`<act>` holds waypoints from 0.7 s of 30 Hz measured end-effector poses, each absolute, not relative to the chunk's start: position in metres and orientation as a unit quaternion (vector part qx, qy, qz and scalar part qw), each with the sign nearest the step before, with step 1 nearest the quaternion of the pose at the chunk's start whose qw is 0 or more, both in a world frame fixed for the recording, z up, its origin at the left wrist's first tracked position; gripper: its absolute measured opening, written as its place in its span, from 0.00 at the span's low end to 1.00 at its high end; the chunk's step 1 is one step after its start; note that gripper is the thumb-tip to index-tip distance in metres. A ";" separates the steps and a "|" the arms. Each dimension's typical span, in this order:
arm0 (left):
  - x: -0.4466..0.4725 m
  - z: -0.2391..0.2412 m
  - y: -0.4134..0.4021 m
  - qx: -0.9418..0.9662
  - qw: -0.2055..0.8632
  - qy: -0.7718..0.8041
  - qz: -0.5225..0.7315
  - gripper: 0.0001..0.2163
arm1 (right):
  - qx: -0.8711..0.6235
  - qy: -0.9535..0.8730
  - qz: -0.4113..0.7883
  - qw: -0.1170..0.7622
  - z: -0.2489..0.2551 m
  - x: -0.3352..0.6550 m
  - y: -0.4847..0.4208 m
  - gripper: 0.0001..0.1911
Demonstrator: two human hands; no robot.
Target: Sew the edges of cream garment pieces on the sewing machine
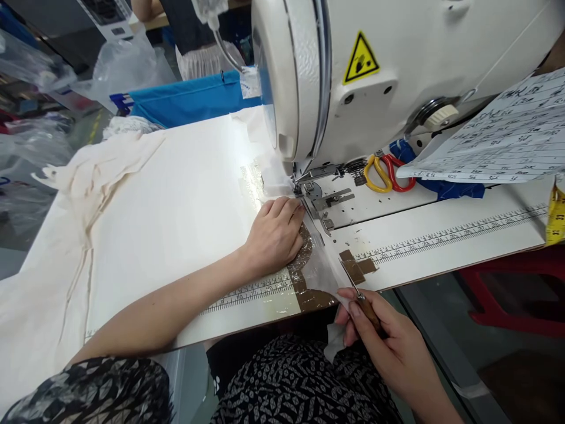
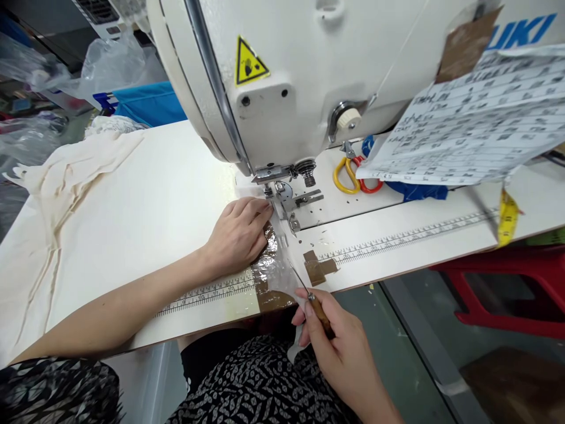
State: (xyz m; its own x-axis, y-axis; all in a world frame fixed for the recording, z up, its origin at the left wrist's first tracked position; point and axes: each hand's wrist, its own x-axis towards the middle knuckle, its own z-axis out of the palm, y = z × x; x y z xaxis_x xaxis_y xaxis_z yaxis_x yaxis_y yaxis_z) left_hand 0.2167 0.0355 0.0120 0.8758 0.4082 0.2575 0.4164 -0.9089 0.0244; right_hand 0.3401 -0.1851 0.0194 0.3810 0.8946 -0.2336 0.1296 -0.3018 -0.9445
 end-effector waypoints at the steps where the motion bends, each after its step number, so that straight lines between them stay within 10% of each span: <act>1: 0.217 0.013 0.034 -0.969 0.015 -0.213 -0.127 0.20 | -0.693 -0.370 0.415 0.459 0.019 0.340 -0.185 0.15; 21: 0.217 0.011 0.032 -0.970 -0.007 -0.204 -0.130 0.19 | -0.693 -0.447 0.365 0.432 0.027 0.348 -0.183 0.17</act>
State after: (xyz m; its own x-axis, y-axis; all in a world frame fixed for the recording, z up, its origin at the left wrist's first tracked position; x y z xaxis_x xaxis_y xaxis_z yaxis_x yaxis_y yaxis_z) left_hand 0.2172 0.0324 0.0111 0.8827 0.3984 0.2492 0.3948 -0.9164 0.0664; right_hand 0.3484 -0.1831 0.0268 0.3341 0.9350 -0.1192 0.3037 -0.2266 -0.9254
